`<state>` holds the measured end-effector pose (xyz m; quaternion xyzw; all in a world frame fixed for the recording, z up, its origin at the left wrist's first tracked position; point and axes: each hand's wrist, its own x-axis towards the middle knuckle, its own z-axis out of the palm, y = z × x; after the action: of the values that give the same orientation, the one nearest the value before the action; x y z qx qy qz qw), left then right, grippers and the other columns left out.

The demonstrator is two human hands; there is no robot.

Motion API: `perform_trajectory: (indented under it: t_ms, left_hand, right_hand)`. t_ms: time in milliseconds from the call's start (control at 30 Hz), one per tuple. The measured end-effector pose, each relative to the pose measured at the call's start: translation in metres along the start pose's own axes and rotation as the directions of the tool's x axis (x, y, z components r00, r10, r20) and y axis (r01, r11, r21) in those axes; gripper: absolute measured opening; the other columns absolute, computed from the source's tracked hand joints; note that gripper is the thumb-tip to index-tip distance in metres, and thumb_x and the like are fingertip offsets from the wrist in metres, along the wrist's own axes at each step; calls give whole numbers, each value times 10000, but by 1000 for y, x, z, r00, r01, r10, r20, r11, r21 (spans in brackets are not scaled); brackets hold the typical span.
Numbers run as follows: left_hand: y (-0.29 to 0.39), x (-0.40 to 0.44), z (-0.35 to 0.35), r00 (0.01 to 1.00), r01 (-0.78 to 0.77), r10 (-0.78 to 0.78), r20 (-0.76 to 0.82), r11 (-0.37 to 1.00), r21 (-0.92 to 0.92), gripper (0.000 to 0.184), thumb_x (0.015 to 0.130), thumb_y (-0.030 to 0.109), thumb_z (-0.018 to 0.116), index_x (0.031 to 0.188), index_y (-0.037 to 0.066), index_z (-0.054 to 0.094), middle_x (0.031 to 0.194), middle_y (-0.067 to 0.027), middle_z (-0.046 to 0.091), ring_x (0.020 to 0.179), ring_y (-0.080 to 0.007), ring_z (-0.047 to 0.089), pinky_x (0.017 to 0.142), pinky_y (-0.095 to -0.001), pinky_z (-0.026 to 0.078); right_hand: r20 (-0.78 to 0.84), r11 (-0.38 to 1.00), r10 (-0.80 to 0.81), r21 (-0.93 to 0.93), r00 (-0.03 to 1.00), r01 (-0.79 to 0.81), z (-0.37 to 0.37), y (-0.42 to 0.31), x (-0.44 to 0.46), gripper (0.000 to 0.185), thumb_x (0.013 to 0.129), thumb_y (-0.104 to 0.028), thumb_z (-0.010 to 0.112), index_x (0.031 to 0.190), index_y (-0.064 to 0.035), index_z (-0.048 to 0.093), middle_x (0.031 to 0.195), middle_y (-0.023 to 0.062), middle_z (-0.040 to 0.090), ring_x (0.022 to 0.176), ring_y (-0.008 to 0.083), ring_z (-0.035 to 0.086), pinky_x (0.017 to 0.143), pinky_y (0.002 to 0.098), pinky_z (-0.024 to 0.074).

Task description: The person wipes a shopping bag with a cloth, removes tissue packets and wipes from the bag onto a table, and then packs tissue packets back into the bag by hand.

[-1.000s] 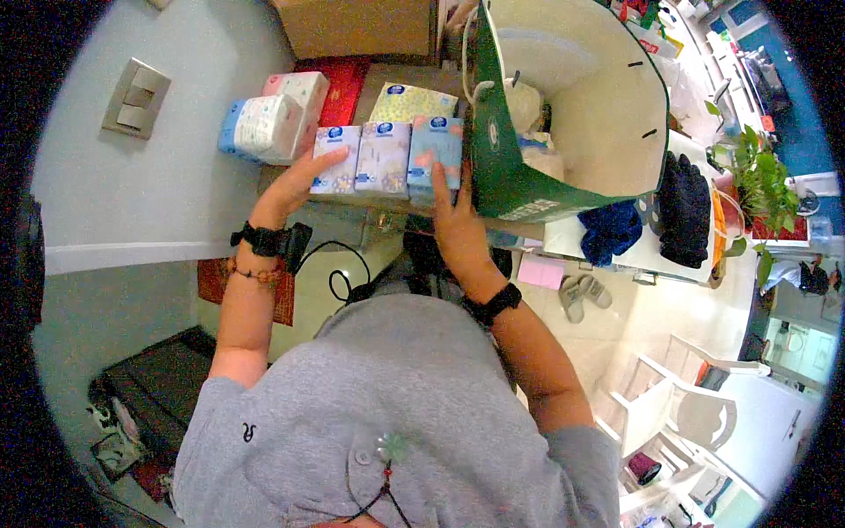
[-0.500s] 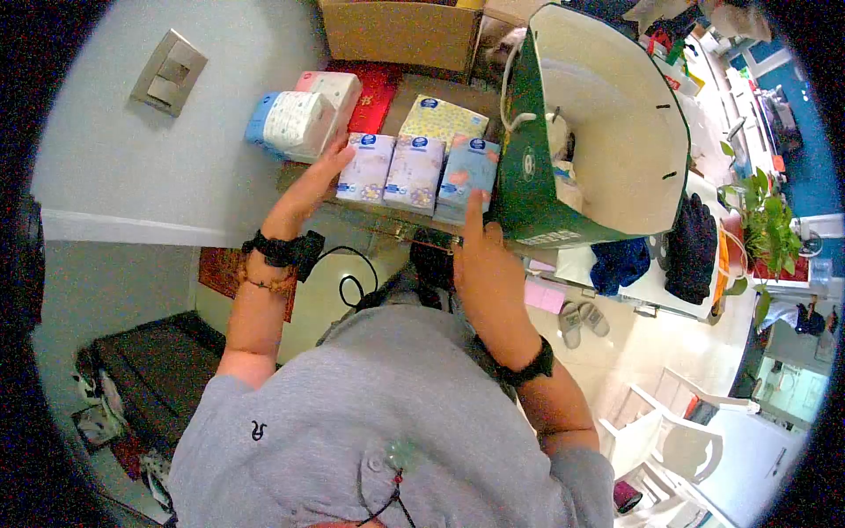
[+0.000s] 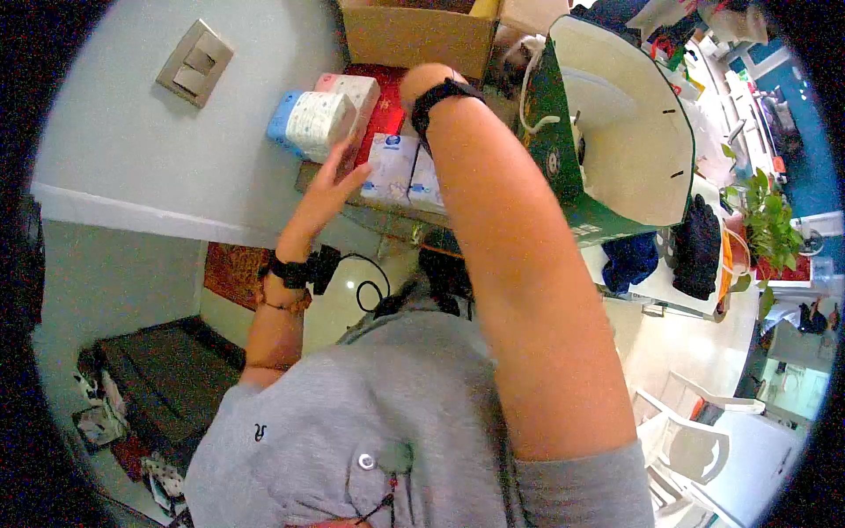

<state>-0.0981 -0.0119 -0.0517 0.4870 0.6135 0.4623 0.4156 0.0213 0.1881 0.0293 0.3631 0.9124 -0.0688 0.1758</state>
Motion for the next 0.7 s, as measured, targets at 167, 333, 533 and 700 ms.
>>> perform_trajectory:
  t_ms: [167,333,533,700]
  left_hand:
    - [-19,-14,6,998,-59,59,13,998,34,759,899,327,684,1470,16,292,1391,-148,456,1267,-224,454,1056,-341,374]
    - [-16,-16,27,990,-131,128,59,990,50,781,879,229,712,1475,11,257,1396,-165,447,1263,-232,463,1054,-353,381]
    - [-16,-15,31,995,-88,87,54,996,19,774,878,183,706,1473,8,243,1380,-168,465,1246,-232,477,1052,-357,382]
    - [-27,-11,34,994,-103,103,40,995,10,790,870,267,710,1449,-38,268,1348,-215,495,1246,-260,487,1055,-359,369]
  right_hand:
    - [136,987,84,-151,987,-63,35,6,15,378,638,-251,771,997,-136,760,1097,115,702,1024,298,668,818,427,546]
    - [118,981,173,-114,978,-160,75,22,48,365,722,-252,717,1060,-115,737,1133,110,690,1055,302,659,836,430,549]
    - [110,979,171,-127,979,-157,72,22,49,478,741,-234,705,1182,-55,660,1155,132,677,1072,294,653,850,451,548]
    - [92,980,161,-137,983,-147,50,12,29,694,686,-296,750,1280,4,551,1175,181,656,1080,300,649,839,459,551]
